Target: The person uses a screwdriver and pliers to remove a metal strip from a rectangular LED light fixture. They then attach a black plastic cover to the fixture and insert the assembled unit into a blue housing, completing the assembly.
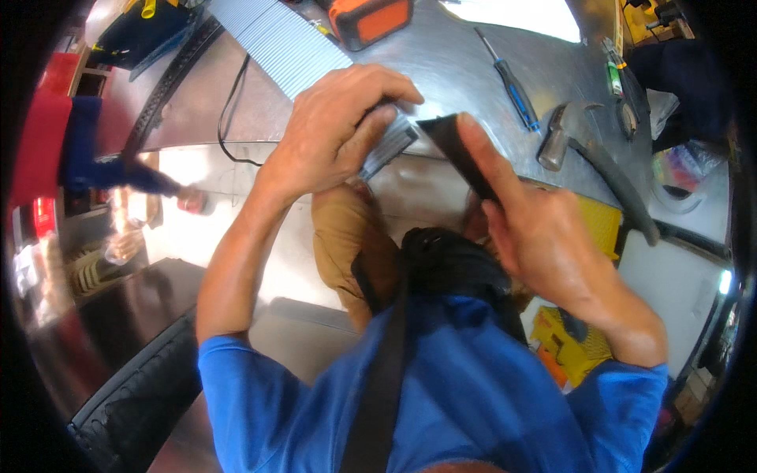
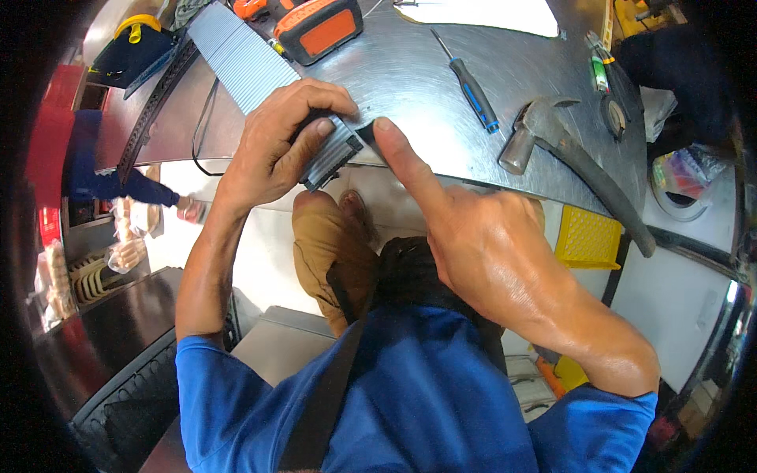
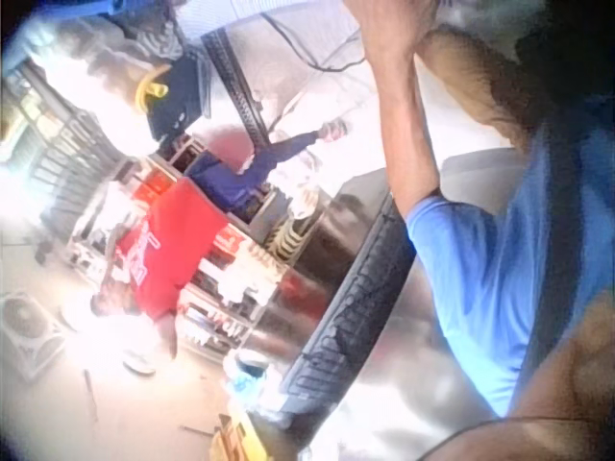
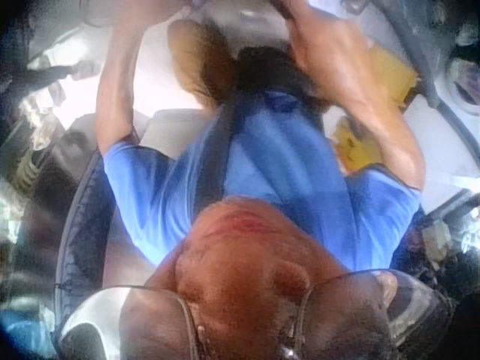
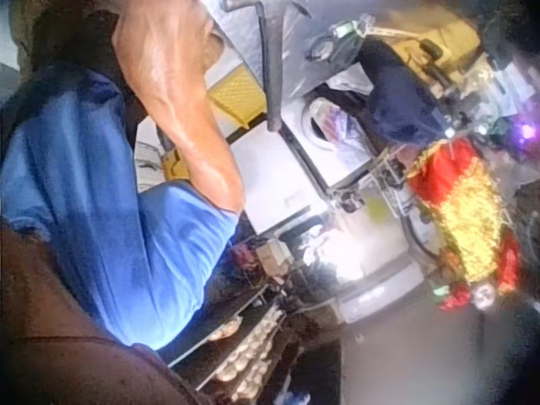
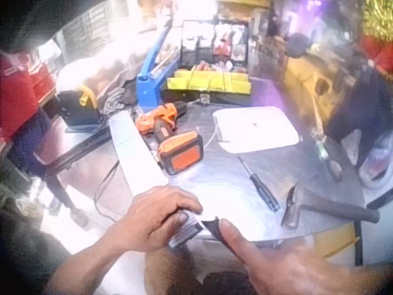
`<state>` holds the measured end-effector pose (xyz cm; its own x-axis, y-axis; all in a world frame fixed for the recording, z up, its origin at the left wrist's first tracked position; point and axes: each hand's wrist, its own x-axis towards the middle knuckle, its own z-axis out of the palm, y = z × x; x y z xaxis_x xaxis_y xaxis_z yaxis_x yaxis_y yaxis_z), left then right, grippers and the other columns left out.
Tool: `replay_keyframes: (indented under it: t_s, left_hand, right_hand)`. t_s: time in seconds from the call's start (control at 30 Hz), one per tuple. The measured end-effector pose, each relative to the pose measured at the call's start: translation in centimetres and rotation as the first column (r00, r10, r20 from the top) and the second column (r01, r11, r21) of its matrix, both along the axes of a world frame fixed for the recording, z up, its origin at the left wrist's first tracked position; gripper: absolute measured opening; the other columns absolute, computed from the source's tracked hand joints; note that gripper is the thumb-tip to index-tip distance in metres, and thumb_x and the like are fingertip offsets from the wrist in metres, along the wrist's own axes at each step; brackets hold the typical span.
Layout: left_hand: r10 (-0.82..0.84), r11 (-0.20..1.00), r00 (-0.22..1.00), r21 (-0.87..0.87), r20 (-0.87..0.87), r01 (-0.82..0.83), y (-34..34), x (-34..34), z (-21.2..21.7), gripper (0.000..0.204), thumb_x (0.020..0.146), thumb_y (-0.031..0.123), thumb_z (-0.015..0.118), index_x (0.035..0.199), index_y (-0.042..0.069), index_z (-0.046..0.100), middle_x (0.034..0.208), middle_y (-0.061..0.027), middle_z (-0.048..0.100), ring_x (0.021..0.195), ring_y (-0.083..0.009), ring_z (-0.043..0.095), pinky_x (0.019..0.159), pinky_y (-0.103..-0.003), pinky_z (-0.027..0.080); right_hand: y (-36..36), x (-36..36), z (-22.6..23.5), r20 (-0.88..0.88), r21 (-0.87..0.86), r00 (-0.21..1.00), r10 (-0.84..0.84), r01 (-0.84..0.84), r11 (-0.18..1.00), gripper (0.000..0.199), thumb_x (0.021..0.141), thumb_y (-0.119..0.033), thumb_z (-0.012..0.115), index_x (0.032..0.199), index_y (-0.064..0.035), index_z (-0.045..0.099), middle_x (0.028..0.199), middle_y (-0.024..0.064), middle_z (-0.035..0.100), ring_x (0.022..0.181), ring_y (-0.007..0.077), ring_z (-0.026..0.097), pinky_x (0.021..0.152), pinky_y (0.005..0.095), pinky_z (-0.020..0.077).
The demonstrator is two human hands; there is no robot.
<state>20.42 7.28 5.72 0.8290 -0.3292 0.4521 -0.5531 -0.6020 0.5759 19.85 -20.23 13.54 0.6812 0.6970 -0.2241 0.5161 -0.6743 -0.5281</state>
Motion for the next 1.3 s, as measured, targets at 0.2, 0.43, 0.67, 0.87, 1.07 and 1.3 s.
replay_keyframes:
  t_s: [0.2, 0.43, 0.67, 0.87, 1.07, 1.3]
  left_hand:
    - [0.04, 0.999, 0.997, -0.024, 0.059, -0.039, -0.3, 0.1, -0.8, 0.013, 0.09, 0.008, 0.065, 0.103, 0.011, 0.068, 0.093, -0.0064, 0.07, 0.09, -0.0285, 0.067, 0.08, -0.041, 0.052]
    - [0.023, 1.0, 1.0, 0.005, 0.014, -0.023, -0.7, 0.1, 0.3, 0.012, 0.089, 0.009, 0.067, 0.101, 0.011, 0.069, 0.09, -0.0051, 0.069, 0.087, -0.0273, 0.066, 0.077, -0.039, 0.05]
    - [0.017, 0.999, 1.0, -0.045, -0.008, -0.017, -0.9, 0.5, 0.4, 0.013, 0.088, 0.016, 0.073, 0.099, 0.012, 0.069, 0.09, -0.0048, 0.068, 0.087, -0.0284, 0.065, 0.077, -0.04, 0.05]
    - [0.014, 0.996, 1.0, -0.087, -0.011, -0.015, -0.9, 0.6, 0.3, 0.016, 0.089, 0.017, 0.075, 0.099, 0.008, 0.067, 0.09, -0.0096, 0.066, 0.084, -0.0336, 0.064, 0.072, -0.042, 0.05]
    - [-0.069, 0.992, 0.996, -0.108, -0.065, 0.062, -0.2, 1.0, -0.4, 0.013, 0.093, 0.015, 0.072, 0.1, 0.006, 0.066, 0.091, -0.0092, 0.065, 0.083, -0.0293, 0.064, 0.072, -0.039, 0.05]
    - [0.012, 1.0, 1.0, 0.007, 0.022, -0.012, -0.1, 0.1, 0.1, 0.015, 0.102, 0.018, 0.06, 0.108, 0.006, 0.066, 0.095, -0.0077, 0.069, 0.089, -0.0235, 0.067, 0.08, -0.037, 0.052]
  right_hand:
    - [0.2, 0.4, 0.0, -0.018, 0.013, 0.997, 0.074, -0.074, 0.997, 0.087, 0.089, 0.003, 0.062, 0.163, -0.023, 0.024, 0.086, 0.0212, 0.072, 0.069, 0.0426, 0.069, 0.065, 0.0491, 0.0562]
    - [0.2, 1.1, 0.2, 0.03, -0.015, 0.989, 0.145, -0.145, 0.989, 0.089, 0.087, 0.001, 0.064, 0.163, -0.0183, 0.024, 0.078, 0.0228, 0.068, 0.063, 0.0429, 0.066, 0.062, 0.051, 0.0527]
    - [1.6, 3.3, 3.0, 0.003, -0.14, 0.963, 0.269, -0.266, 0.954, 0.086, 0.087, 0.001, 0.061, 0.163, -0.0109, 0.021, 0.07, 0.0221, 0.066, 0.062, 0.0441, 0.064, 0.062, 0.0526, 0.0513]
    - [1.5, 4.1, 3.5, 0.201, -0.047, 0.904, 0.377, -0.376, 0.926, 0.081, 0.088, 0.002, 0.06, 0.161, -0.0086, 0.026, 0.071, 0.022, 0.066, 0.06, 0.0431, 0.063, 0.064, 0.0503, 0.0513]
    - [4.4, 3.9, 5.3, 0.004, -0.146, 0.946, 0.323, -0.319, 0.936, 0.079, 0.088, 0.001, 0.061, 0.16, -0.0039, 0.027, 0.072, 0.0233, 0.066, 0.061, 0.0429, 0.063, 0.064, 0.0498, 0.0513]
    - [2.3, 0.5, 2.7, 0.03, -0.265, 0.979, 0.2, -0.185, 0.946, 0.089, 0.085, -0.001, 0.068, 0.162, -0.0109, 0.023, 0.076, 0.0233, 0.068, 0.064, 0.0434, 0.066, 0.063, 0.0531, 0.0506]
